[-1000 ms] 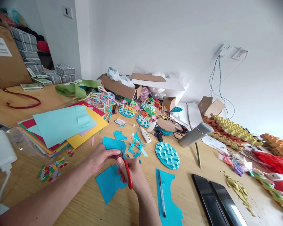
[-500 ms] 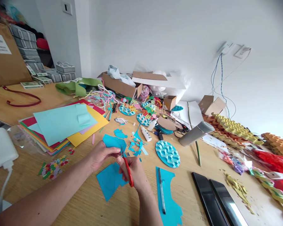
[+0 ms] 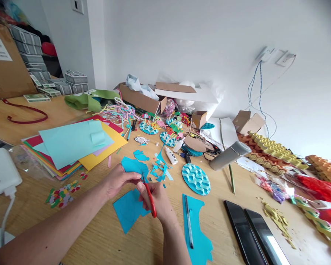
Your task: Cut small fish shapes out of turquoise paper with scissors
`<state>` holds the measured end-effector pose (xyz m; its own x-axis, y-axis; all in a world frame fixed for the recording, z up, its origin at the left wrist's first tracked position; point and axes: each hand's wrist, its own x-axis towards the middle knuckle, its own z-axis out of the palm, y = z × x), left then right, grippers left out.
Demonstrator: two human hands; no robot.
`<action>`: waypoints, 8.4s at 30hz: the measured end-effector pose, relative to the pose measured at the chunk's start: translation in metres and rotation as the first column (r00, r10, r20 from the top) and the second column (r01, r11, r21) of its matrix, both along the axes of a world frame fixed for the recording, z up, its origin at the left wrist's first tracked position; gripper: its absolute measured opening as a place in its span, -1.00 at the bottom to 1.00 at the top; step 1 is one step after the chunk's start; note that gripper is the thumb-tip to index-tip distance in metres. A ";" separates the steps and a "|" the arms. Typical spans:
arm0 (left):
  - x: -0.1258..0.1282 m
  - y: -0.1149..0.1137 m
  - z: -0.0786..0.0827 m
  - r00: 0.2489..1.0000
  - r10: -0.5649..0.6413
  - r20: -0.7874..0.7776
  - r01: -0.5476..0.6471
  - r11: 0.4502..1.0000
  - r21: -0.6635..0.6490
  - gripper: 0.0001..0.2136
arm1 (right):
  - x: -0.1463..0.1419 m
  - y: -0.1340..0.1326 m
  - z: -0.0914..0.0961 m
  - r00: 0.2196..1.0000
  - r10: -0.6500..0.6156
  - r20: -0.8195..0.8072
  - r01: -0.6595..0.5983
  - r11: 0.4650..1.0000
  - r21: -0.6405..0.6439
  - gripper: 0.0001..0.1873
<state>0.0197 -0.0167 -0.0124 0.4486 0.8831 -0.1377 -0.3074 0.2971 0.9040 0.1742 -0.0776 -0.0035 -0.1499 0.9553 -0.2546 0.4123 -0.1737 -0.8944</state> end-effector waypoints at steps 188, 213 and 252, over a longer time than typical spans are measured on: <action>0.008 -0.012 0.011 0.989 0.125 -0.081 -0.129 0.991 -0.036 -0.79 | -0.002 0.000 0.005 0.992 -0.013 -0.124 0.004 0.998 -0.067 -0.27; 0.007 -0.012 0.010 0.995 0.085 -0.055 -0.088 0.994 -0.058 -0.78 | -0.002 0.001 0.002 0.991 0.001 -0.135 -0.010 0.998 -0.063 -0.28; 0.006 -0.010 0.009 0.994 0.095 -0.051 -0.098 0.994 -0.047 -0.78 | -0.001 0.000 0.001 0.997 0.005 -0.081 -0.008 0.999 -0.040 -0.32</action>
